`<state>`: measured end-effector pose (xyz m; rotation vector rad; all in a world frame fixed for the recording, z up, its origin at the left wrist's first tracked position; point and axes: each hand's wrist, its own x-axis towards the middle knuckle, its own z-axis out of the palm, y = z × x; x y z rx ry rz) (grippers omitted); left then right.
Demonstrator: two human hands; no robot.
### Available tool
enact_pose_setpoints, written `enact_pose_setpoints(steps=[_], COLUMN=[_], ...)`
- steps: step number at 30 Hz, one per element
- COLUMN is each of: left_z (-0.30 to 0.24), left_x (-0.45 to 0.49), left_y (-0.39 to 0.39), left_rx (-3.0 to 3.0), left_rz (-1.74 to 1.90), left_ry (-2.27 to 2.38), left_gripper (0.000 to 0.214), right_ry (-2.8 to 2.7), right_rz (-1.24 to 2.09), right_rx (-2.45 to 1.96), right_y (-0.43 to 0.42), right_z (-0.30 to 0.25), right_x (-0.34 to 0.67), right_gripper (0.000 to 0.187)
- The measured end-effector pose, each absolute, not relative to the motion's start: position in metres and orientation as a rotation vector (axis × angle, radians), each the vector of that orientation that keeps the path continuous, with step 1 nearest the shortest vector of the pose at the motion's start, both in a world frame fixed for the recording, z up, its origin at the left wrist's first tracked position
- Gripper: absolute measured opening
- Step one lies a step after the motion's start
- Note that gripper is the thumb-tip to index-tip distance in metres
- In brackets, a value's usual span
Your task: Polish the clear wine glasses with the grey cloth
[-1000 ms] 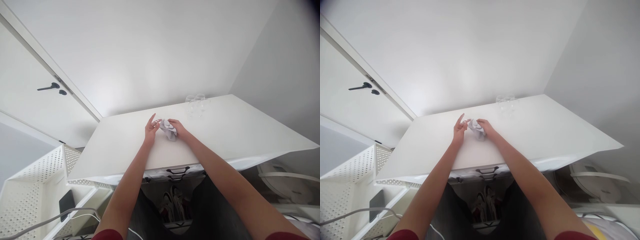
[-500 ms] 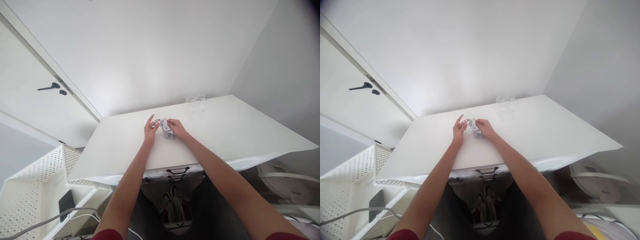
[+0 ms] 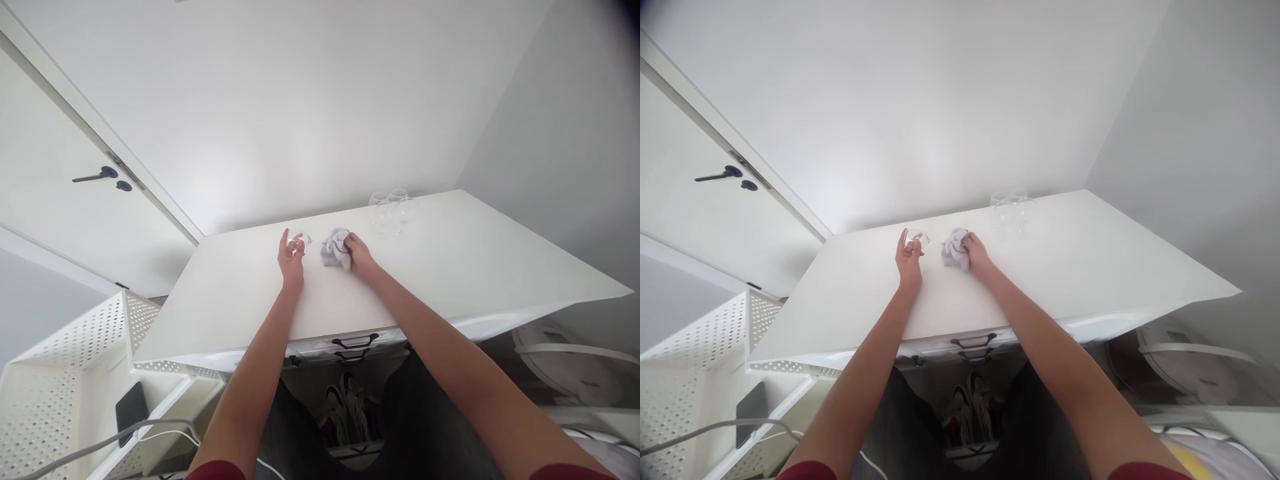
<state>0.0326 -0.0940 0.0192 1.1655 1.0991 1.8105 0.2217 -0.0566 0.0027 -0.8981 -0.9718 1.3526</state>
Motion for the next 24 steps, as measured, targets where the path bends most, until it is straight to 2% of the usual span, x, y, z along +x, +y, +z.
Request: enact_pose_setpoints(steps=[6,17,24], left_z=[0.019,0.022,0.026], left_x=[0.034,0.039,0.040], left_y=[-0.097,-0.104,-0.107], left_rx=[1.257,1.557,1.587], left_rz=[1.730,1.732,1.746], left_ry=[1.100,1.163,1.059], left_gripper=[0.088,0.078,0.070], right_ry=[-1.012,-1.016,-1.022], right_rz=[1.573,1.331,1.612], right_rx=[-0.883,-1.044,-0.825], right_y=[-0.063,-0.062,-0.064], right_z=[0.009,0.006,0.006], right_x=[0.221,0.225,0.221], right_gripper=[0.059,0.053,0.049])
